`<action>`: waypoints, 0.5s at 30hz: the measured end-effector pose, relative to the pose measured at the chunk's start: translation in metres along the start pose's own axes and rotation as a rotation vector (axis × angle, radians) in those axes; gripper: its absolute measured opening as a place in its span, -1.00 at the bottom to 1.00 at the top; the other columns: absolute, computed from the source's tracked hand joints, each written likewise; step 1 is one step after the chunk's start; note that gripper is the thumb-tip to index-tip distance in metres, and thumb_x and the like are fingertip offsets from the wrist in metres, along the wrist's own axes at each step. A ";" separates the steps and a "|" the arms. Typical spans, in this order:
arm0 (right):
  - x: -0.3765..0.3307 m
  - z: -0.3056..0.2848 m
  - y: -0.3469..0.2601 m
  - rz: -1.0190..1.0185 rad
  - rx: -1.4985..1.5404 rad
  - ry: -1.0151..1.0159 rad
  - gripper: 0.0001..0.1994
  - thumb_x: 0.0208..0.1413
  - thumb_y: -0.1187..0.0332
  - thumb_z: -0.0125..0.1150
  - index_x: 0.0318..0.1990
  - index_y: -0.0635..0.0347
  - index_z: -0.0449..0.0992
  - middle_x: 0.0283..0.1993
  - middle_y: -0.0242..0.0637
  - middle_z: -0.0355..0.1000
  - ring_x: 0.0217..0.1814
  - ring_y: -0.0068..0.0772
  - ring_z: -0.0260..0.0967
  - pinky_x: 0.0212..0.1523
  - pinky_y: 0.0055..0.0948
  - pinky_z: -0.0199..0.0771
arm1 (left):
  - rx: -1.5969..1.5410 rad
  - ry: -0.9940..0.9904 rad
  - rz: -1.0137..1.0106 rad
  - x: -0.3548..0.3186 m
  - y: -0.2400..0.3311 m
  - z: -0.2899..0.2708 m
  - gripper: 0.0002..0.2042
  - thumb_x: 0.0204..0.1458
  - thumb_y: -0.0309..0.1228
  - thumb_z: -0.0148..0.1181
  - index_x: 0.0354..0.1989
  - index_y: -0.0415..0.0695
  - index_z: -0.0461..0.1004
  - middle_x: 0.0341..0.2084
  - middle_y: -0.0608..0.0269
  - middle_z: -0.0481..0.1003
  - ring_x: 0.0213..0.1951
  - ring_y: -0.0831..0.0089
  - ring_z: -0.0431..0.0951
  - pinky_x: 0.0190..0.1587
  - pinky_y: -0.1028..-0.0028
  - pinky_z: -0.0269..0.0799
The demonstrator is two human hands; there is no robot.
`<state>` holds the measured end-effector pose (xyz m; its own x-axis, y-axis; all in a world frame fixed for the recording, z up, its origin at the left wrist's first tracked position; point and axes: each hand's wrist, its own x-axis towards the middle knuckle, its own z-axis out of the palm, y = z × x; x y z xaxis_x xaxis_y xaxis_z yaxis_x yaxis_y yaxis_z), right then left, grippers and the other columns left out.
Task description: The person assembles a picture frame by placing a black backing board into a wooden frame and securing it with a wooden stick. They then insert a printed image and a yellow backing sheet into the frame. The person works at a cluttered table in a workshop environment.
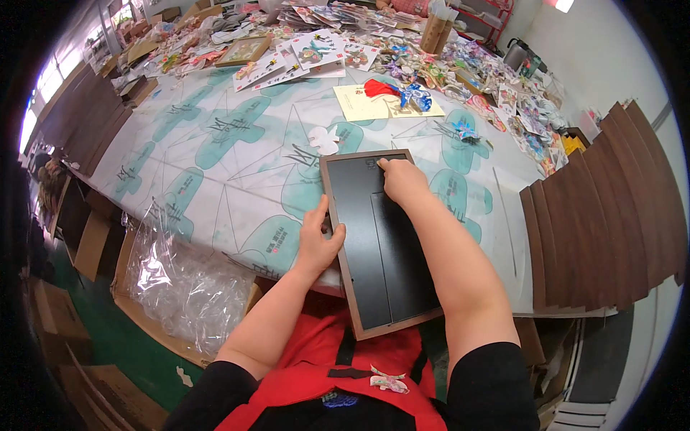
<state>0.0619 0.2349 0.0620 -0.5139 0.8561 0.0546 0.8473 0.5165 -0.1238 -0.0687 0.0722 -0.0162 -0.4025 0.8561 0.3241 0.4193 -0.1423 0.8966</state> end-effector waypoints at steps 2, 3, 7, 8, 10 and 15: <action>0.003 0.000 -0.002 -0.005 -0.075 0.002 -0.72 0.03 0.45 -0.02 -0.10 0.10 0.50 -0.21 -0.12 0.48 -0.12 -0.13 0.44 -0.13 -0.22 0.46 | -0.019 -0.011 -0.001 0.001 0.003 0.000 -0.35 -0.18 -0.43 0.18 0.14 -0.45 0.15 0.07 -0.18 0.28 -0.02 0.09 0.30 0.05 0.31 0.26; 0.007 0.000 -0.004 -0.002 -0.126 -0.029 -0.74 0.04 0.45 -0.03 -0.11 0.12 0.50 -0.23 -0.12 0.49 -0.13 -0.12 0.45 -0.15 -0.21 0.45 | -0.029 -0.015 -0.002 0.001 0.004 -0.001 -0.34 -0.18 -0.43 0.18 0.14 -0.45 0.15 0.08 -0.17 0.27 -0.01 0.09 0.30 0.04 0.31 0.26; 0.010 -0.016 -0.031 -0.011 -0.307 -0.106 -0.79 0.02 0.47 0.00 -0.22 0.23 0.52 -0.22 -0.07 0.48 -0.15 -0.12 0.47 -0.19 -0.24 0.49 | 0.018 0.015 0.052 0.001 -0.003 -0.001 -0.35 -0.18 -0.43 0.19 0.15 -0.40 0.16 -0.02 -0.11 0.30 -0.09 0.18 0.32 -0.05 0.38 0.30; 0.008 -0.021 -0.039 -0.016 -0.343 -0.115 -0.81 -0.01 0.48 0.03 -0.26 0.27 0.54 -0.20 -0.05 0.48 -0.14 -0.13 0.47 -0.20 -0.28 0.51 | 0.039 0.042 0.083 0.001 -0.006 0.000 -0.35 -0.18 -0.43 0.20 0.17 -0.36 0.17 -0.13 -0.05 0.33 -0.17 0.25 0.35 -0.14 0.42 0.33; 0.011 -0.008 -0.028 0.050 -0.215 -0.041 -0.80 0.00 0.47 0.03 -0.24 0.26 0.55 -0.19 -0.03 0.48 -0.11 -0.12 0.46 -0.17 -0.26 0.50 | 0.051 0.060 0.103 0.000 -0.008 0.003 -0.35 -0.17 -0.42 0.21 0.18 -0.31 0.18 -0.24 0.02 0.36 -0.26 0.33 0.37 -0.23 0.46 0.36; -0.002 0.021 0.032 -0.024 0.460 0.249 -0.69 0.04 0.46 -0.03 -0.03 0.24 0.44 -0.25 0.01 0.47 -0.15 -0.15 0.47 -0.19 -0.33 0.44 | -0.051 -0.039 -0.006 0.004 0.006 0.004 -0.37 -0.17 -0.44 0.18 0.14 -0.41 0.17 0.08 -0.18 0.26 0.02 0.11 0.28 0.01 0.33 0.28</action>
<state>0.0874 0.2498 0.0372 -0.4379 0.8510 0.2898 0.6600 0.5232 -0.5391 -0.0648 0.0763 -0.0107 -0.3724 0.8758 0.3071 0.3744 -0.1610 0.9132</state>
